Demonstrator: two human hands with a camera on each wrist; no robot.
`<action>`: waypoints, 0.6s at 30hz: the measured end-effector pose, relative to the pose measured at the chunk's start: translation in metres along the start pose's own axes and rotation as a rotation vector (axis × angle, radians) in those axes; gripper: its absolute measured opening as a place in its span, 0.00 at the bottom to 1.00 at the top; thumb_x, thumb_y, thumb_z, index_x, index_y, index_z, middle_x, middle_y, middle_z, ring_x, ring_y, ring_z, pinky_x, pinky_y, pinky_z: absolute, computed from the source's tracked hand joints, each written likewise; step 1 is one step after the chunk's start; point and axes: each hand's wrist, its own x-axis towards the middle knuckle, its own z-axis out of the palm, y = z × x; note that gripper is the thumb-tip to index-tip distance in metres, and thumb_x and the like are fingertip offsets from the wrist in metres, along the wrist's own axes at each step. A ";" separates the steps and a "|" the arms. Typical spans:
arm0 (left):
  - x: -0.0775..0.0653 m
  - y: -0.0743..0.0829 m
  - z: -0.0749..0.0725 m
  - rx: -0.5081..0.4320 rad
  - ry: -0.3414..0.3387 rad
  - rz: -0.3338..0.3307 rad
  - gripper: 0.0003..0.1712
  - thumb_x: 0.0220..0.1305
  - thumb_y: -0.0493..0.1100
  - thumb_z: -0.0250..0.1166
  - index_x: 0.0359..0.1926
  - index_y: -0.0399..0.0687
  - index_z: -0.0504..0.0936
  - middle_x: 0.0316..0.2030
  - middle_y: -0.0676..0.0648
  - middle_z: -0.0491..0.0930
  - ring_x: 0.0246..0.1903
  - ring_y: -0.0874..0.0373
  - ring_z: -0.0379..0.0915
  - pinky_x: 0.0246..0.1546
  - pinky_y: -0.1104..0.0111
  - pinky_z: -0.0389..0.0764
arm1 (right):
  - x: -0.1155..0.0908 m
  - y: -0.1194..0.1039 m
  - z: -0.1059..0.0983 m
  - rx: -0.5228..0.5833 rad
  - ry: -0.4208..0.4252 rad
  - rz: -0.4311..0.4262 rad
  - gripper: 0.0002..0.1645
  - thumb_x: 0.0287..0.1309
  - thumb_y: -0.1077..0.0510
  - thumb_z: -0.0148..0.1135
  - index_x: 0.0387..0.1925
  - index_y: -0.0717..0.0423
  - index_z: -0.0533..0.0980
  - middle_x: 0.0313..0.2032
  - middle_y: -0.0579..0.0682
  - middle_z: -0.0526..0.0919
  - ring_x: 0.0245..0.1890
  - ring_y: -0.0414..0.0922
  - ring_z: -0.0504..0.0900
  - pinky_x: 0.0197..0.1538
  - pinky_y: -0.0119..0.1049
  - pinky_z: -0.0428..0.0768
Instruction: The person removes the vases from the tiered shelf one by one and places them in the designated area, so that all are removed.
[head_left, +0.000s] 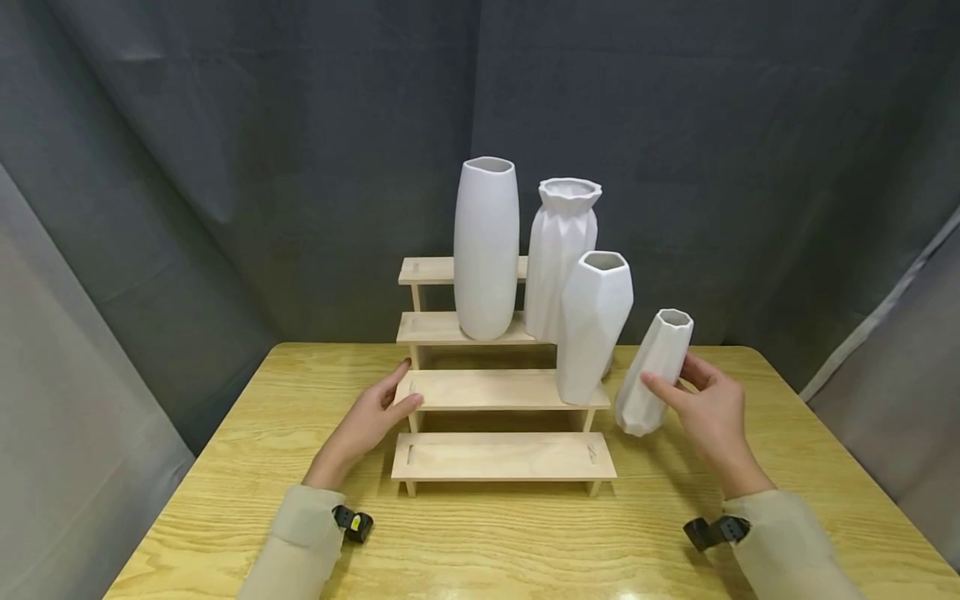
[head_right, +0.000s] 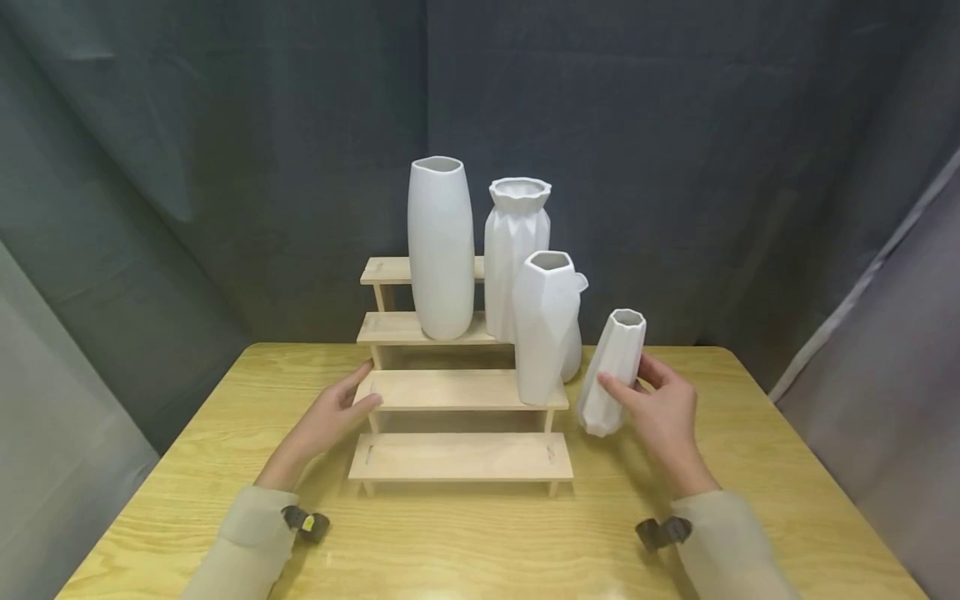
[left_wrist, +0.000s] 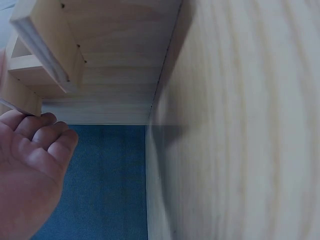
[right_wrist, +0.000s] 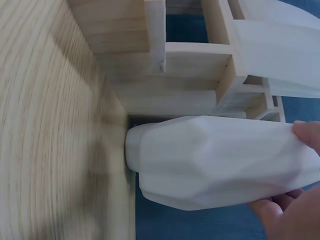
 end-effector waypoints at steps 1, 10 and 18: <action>0.002 -0.005 0.001 -0.001 0.007 0.004 0.43 0.72 0.54 0.59 0.78 0.48 0.49 0.76 0.46 0.45 0.74 0.47 0.42 0.71 0.53 0.52 | 0.001 0.001 0.001 0.008 0.002 0.002 0.45 0.53 0.46 0.75 0.67 0.62 0.70 0.60 0.62 0.76 0.53 0.43 0.77 0.42 0.20 0.78; 0.004 -0.014 0.001 0.006 0.032 0.016 0.46 0.68 0.63 0.60 0.78 0.54 0.52 0.76 0.51 0.48 0.74 0.51 0.45 0.71 0.55 0.54 | 0.011 0.007 0.008 0.048 0.020 0.007 0.45 0.53 0.48 0.75 0.67 0.63 0.70 0.60 0.61 0.75 0.57 0.49 0.76 0.45 0.21 0.78; -0.008 0.023 -0.002 -0.007 -0.008 -0.014 0.43 0.72 0.52 0.60 0.77 0.44 0.50 0.76 0.44 0.46 0.73 0.45 0.43 0.71 0.54 0.52 | 0.021 0.013 0.013 0.036 0.049 -0.013 0.43 0.52 0.48 0.76 0.66 0.62 0.72 0.59 0.60 0.77 0.57 0.49 0.77 0.48 0.23 0.78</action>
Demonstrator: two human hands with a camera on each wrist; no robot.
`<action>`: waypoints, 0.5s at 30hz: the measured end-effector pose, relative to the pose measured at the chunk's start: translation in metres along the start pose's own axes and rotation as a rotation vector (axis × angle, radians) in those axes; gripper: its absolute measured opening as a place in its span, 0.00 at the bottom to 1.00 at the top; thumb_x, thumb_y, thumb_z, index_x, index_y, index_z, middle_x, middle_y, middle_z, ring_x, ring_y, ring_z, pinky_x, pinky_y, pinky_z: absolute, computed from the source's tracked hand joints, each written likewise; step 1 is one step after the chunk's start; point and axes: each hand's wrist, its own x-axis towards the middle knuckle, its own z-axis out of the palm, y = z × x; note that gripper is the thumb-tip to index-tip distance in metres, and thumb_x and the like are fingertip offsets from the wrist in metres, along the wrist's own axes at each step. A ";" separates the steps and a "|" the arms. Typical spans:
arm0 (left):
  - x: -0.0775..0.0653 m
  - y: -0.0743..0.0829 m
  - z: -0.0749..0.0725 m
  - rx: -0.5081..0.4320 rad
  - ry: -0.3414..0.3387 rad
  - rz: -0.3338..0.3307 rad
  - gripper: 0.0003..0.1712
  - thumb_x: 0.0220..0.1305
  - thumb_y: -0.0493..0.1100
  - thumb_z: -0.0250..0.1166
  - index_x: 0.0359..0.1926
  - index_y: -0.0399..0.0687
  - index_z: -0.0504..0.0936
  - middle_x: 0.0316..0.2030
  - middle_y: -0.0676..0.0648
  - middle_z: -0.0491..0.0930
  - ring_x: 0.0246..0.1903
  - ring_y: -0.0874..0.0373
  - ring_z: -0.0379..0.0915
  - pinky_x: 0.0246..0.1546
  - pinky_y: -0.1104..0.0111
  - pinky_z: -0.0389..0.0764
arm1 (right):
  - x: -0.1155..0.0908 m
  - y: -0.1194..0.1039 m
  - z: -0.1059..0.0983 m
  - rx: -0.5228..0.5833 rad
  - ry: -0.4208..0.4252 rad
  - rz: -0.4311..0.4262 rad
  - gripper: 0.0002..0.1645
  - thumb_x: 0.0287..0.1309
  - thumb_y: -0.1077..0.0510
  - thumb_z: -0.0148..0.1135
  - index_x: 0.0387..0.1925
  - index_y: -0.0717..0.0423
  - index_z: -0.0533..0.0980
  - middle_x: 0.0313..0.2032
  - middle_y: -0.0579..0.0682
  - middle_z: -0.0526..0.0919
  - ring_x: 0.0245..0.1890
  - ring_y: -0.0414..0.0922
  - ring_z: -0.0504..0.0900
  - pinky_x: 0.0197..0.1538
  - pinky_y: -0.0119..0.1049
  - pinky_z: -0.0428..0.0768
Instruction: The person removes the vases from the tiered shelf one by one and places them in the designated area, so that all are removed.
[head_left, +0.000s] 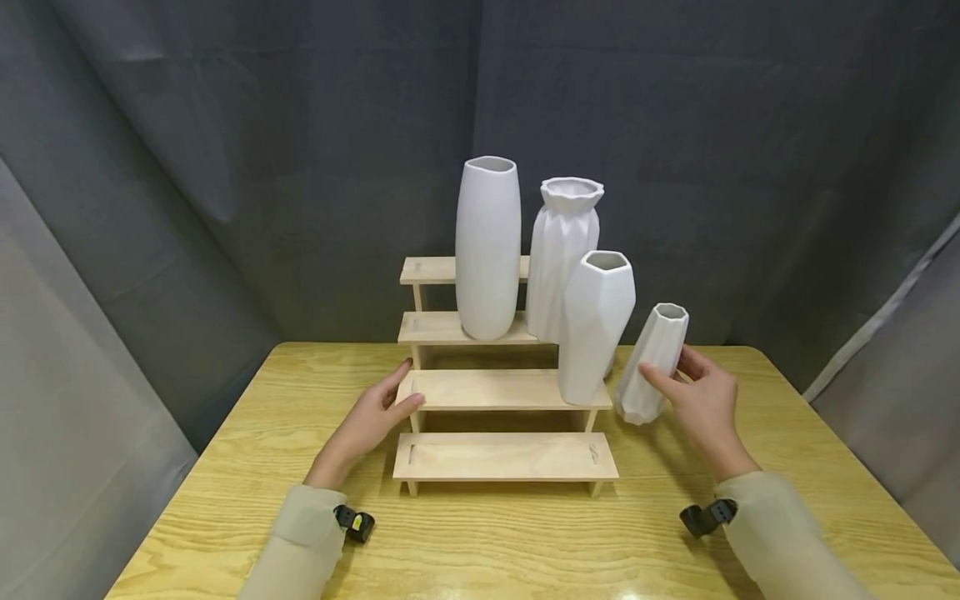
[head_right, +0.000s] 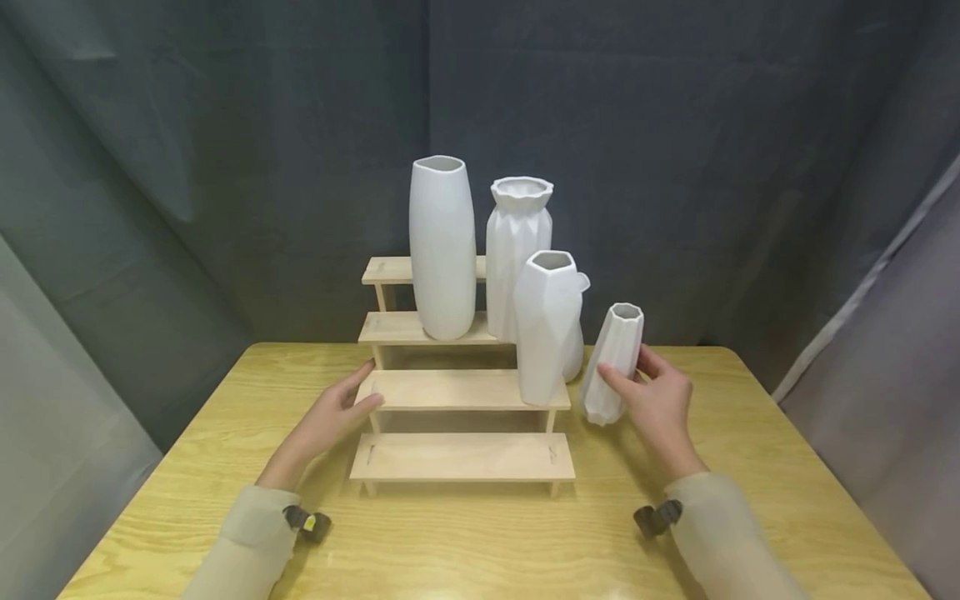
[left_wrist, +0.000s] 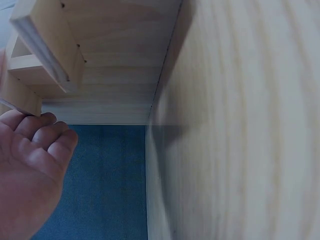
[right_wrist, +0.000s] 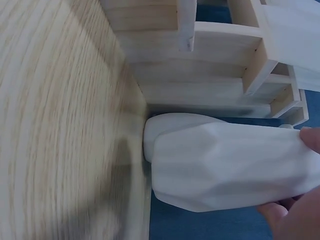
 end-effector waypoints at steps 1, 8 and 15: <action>0.000 0.000 0.000 0.000 0.000 0.002 0.43 0.72 0.52 0.60 0.78 0.44 0.50 0.76 0.44 0.46 0.73 0.45 0.43 0.71 0.53 0.52 | 0.002 0.001 0.001 -0.008 0.005 -0.003 0.43 0.52 0.48 0.76 0.66 0.62 0.72 0.59 0.60 0.77 0.57 0.48 0.77 0.49 0.23 0.78; 0.001 -0.002 0.001 0.002 0.008 -0.005 0.42 0.72 0.52 0.60 0.77 0.45 0.50 0.76 0.46 0.46 0.73 0.46 0.43 0.71 0.55 0.52 | 0.011 0.004 0.004 -0.044 0.028 0.005 0.44 0.52 0.46 0.76 0.66 0.59 0.72 0.59 0.58 0.78 0.58 0.49 0.76 0.55 0.31 0.78; 0.001 -0.002 0.001 -0.005 0.010 0.003 0.42 0.72 0.52 0.60 0.77 0.44 0.51 0.76 0.45 0.47 0.74 0.46 0.43 0.71 0.54 0.52 | 0.019 0.011 0.007 -0.065 0.032 0.020 0.45 0.53 0.43 0.74 0.68 0.58 0.70 0.61 0.57 0.76 0.59 0.51 0.75 0.59 0.43 0.76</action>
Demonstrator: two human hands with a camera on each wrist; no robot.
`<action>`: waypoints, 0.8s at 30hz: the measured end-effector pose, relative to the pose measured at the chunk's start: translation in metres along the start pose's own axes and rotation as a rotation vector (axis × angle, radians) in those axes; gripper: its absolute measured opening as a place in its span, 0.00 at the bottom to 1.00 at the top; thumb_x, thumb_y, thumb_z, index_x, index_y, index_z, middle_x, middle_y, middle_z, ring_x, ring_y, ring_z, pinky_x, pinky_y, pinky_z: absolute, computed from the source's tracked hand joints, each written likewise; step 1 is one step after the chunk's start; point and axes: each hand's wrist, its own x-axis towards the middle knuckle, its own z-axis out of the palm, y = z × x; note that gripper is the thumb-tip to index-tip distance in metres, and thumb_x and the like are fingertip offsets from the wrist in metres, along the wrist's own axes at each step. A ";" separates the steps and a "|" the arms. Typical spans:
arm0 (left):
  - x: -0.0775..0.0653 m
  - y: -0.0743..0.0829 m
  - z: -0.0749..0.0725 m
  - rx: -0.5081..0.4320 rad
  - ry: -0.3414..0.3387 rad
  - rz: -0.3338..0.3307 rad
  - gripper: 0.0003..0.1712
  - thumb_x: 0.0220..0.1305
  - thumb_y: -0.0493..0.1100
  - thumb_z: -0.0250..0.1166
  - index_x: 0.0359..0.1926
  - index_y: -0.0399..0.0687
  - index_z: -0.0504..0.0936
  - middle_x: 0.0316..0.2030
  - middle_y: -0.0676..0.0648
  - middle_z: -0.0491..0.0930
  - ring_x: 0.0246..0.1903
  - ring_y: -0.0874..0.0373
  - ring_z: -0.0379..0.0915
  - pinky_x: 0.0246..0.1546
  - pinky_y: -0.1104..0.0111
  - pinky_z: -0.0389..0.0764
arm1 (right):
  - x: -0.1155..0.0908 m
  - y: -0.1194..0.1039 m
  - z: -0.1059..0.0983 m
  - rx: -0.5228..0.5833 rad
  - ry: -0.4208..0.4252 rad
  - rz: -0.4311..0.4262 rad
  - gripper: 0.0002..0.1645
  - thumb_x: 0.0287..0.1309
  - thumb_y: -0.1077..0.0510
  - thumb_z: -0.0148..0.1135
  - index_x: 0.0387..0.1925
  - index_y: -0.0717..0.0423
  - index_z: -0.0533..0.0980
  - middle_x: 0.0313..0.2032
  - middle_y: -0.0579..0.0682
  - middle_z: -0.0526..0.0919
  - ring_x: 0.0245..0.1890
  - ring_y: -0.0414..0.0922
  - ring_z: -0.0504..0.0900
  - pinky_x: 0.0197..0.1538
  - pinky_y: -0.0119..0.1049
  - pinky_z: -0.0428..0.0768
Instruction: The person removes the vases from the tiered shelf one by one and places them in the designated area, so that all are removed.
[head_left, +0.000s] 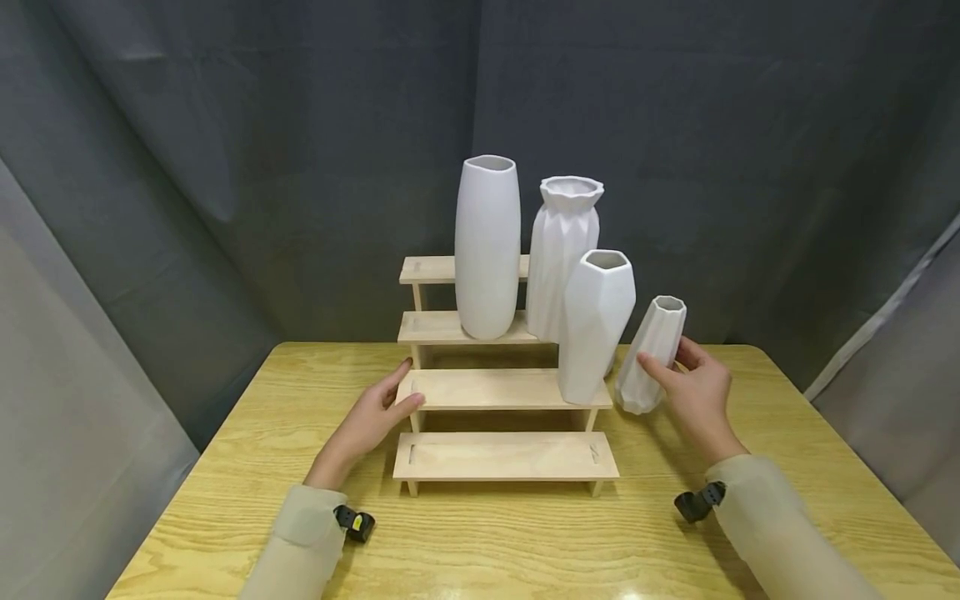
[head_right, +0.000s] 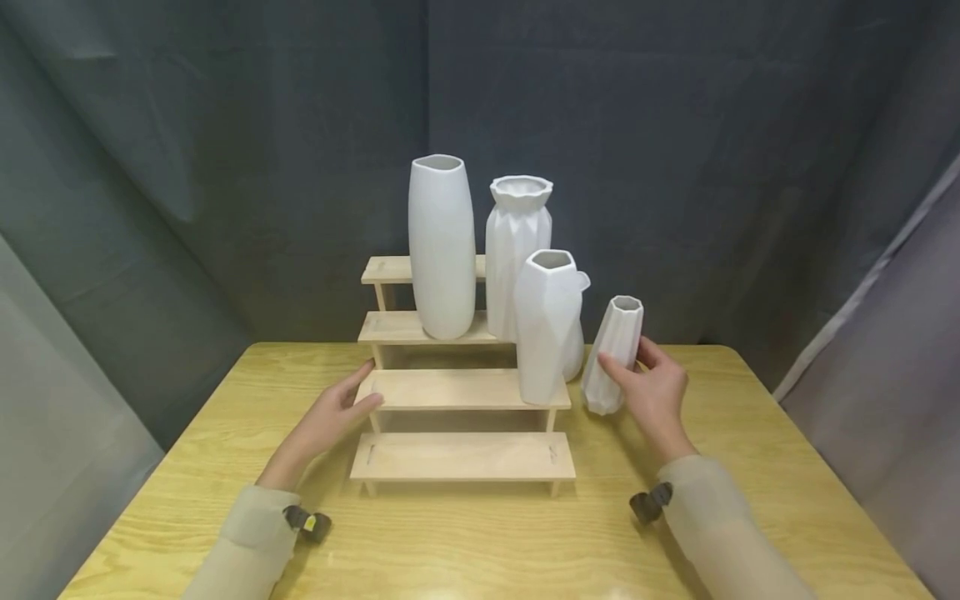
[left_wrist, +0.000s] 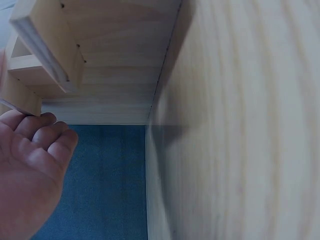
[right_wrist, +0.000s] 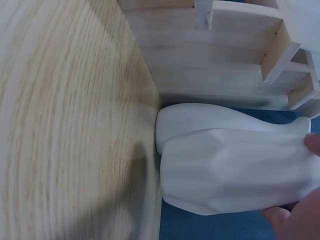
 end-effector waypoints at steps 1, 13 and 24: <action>0.000 0.000 0.000 0.000 -0.001 0.000 0.42 0.72 0.52 0.60 0.77 0.44 0.51 0.76 0.45 0.47 0.74 0.47 0.43 0.71 0.55 0.52 | 0.001 0.001 0.001 -0.004 -0.001 0.003 0.45 0.53 0.43 0.74 0.68 0.58 0.70 0.61 0.58 0.76 0.59 0.51 0.75 0.59 0.43 0.76; 0.000 0.001 -0.002 0.001 -0.014 -0.010 0.43 0.72 0.52 0.59 0.78 0.44 0.50 0.76 0.45 0.46 0.73 0.46 0.43 0.71 0.54 0.53 | 0.016 0.007 0.009 0.013 0.041 0.008 0.43 0.52 0.42 0.75 0.65 0.58 0.73 0.58 0.57 0.78 0.56 0.48 0.76 0.56 0.37 0.78; 0.000 0.000 -0.001 -0.001 -0.003 -0.002 0.42 0.73 0.51 0.60 0.77 0.43 0.50 0.76 0.43 0.46 0.74 0.47 0.43 0.71 0.55 0.52 | 0.028 0.016 0.014 -0.024 0.091 0.013 0.43 0.51 0.41 0.75 0.64 0.58 0.75 0.55 0.57 0.80 0.53 0.48 0.77 0.56 0.39 0.79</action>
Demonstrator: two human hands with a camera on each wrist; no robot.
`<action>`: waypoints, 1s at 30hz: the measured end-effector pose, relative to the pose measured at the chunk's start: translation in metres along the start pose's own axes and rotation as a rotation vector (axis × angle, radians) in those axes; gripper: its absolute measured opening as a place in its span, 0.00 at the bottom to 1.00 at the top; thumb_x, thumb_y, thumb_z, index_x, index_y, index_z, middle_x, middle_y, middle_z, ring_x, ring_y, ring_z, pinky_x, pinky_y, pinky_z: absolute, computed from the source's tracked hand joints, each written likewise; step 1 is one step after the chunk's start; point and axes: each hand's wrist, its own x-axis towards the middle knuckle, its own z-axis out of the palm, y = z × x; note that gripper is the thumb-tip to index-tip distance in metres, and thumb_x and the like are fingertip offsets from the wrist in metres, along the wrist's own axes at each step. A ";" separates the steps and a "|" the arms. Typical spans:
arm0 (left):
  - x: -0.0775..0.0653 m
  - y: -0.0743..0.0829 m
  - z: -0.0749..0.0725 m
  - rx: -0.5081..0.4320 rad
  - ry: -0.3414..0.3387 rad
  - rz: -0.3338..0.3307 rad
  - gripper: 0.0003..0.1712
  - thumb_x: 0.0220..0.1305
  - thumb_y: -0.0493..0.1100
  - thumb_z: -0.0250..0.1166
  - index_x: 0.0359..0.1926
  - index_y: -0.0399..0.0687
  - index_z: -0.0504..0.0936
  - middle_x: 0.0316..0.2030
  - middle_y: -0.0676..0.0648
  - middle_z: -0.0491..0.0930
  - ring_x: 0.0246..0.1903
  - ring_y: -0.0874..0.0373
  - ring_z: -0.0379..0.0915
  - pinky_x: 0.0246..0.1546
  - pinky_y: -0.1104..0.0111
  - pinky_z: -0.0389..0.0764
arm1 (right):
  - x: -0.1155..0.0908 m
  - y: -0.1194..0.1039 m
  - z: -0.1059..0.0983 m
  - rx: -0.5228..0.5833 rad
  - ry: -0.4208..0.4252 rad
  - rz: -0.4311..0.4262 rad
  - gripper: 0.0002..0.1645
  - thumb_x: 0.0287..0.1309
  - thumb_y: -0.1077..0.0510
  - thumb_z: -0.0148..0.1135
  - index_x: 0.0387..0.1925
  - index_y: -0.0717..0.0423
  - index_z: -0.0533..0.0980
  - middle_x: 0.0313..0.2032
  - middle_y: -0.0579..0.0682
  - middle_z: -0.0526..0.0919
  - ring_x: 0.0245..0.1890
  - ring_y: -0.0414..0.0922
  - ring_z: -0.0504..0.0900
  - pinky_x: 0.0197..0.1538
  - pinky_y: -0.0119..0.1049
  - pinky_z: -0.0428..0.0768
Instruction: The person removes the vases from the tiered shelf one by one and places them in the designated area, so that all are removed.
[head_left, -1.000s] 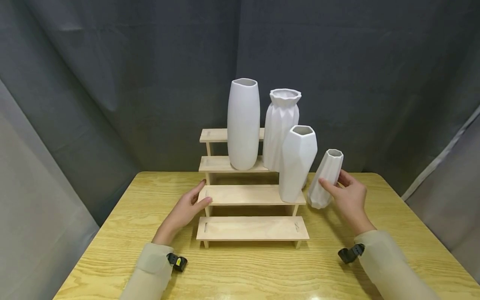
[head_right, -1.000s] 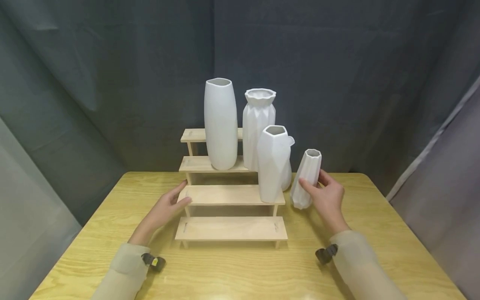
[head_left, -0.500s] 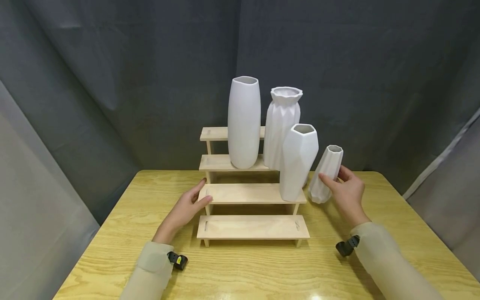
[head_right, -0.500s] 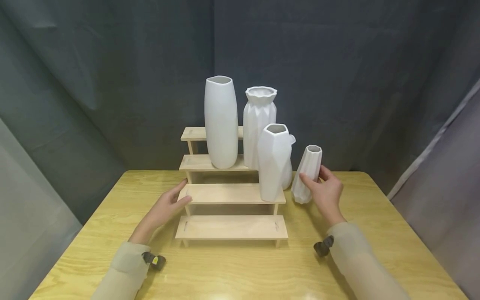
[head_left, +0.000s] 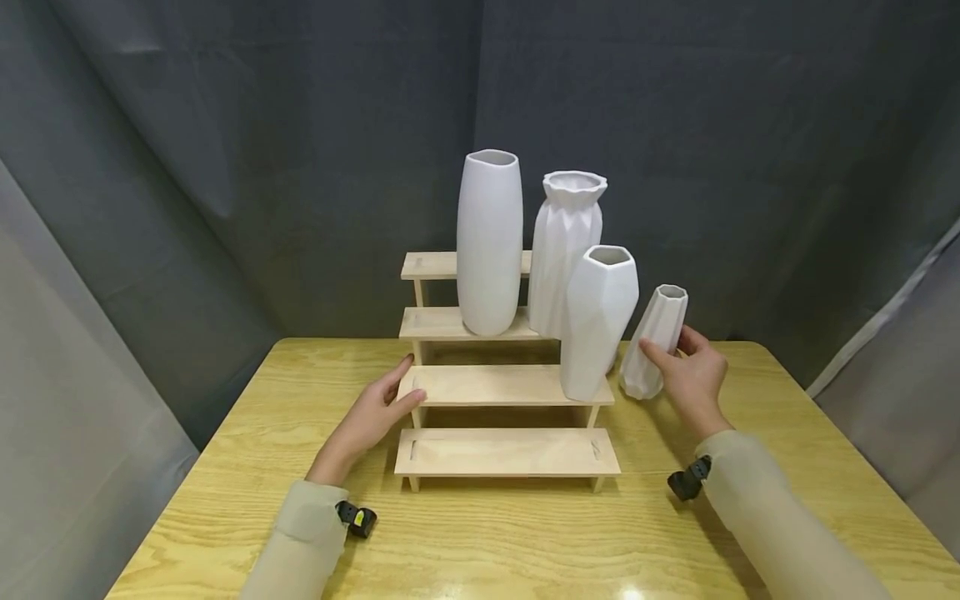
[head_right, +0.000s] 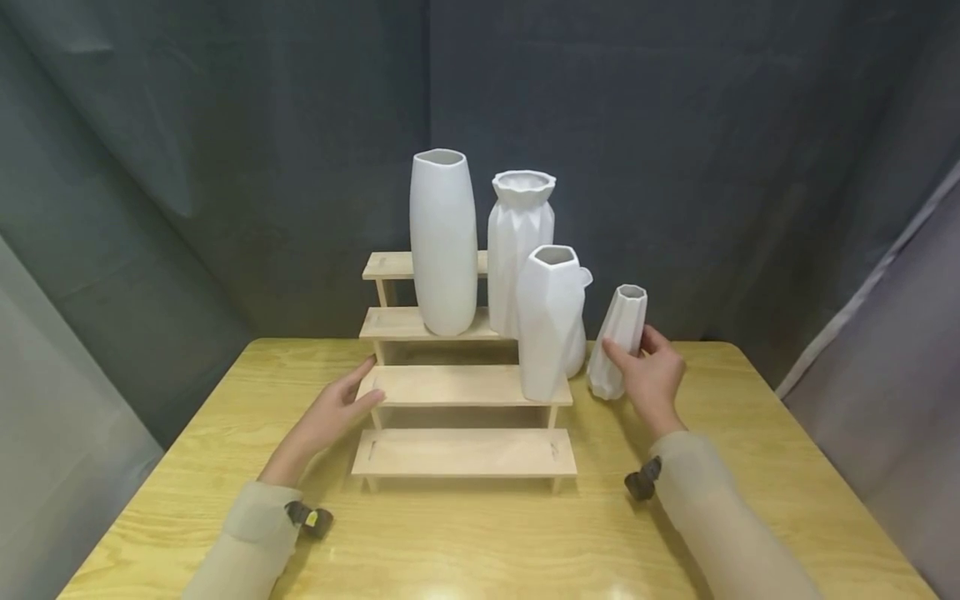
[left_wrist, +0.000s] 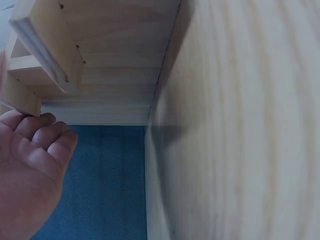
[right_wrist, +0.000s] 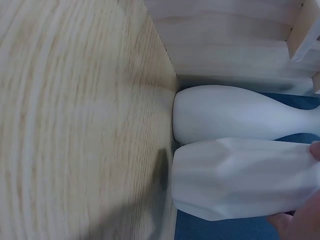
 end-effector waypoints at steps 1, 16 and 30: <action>0.000 0.000 0.000 0.001 0.004 0.001 0.42 0.73 0.51 0.60 0.77 0.44 0.50 0.76 0.43 0.46 0.74 0.47 0.43 0.71 0.55 0.52 | 0.002 0.000 0.001 -0.003 0.003 -0.003 0.43 0.51 0.40 0.75 0.64 0.57 0.75 0.55 0.57 0.80 0.53 0.48 0.77 0.56 0.39 0.79; 0.000 0.001 0.000 0.001 0.002 0.001 0.42 0.73 0.51 0.59 0.77 0.44 0.50 0.76 0.44 0.46 0.74 0.46 0.43 0.71 0.55 0.52 | 0.017 0.002 0.009 0.015 0.025 -0.005 0.41 0.52 0.42 0.75 0.63 0.57 0.75 0.56 0.58 0.80 0.54 0.50 0.78 0.57 0.47 0.78; 0.000 0.000 -0.001 0.007 -0.007 -0.001 0.42 0.73 0.52 0.59 0.78 0.45 0.50 0.76 0.45 0.46 0.74 0.47 0.43 0.71 0.55 0.52 | 0.027 0.004 0.019 -0.001 0.022 -0.062 0.40 0.52 0.43 0.75 0.62 0.59 0.76 0.54 0.59 0.81 0.51 0.51 0.79 0.56 0.49 0.79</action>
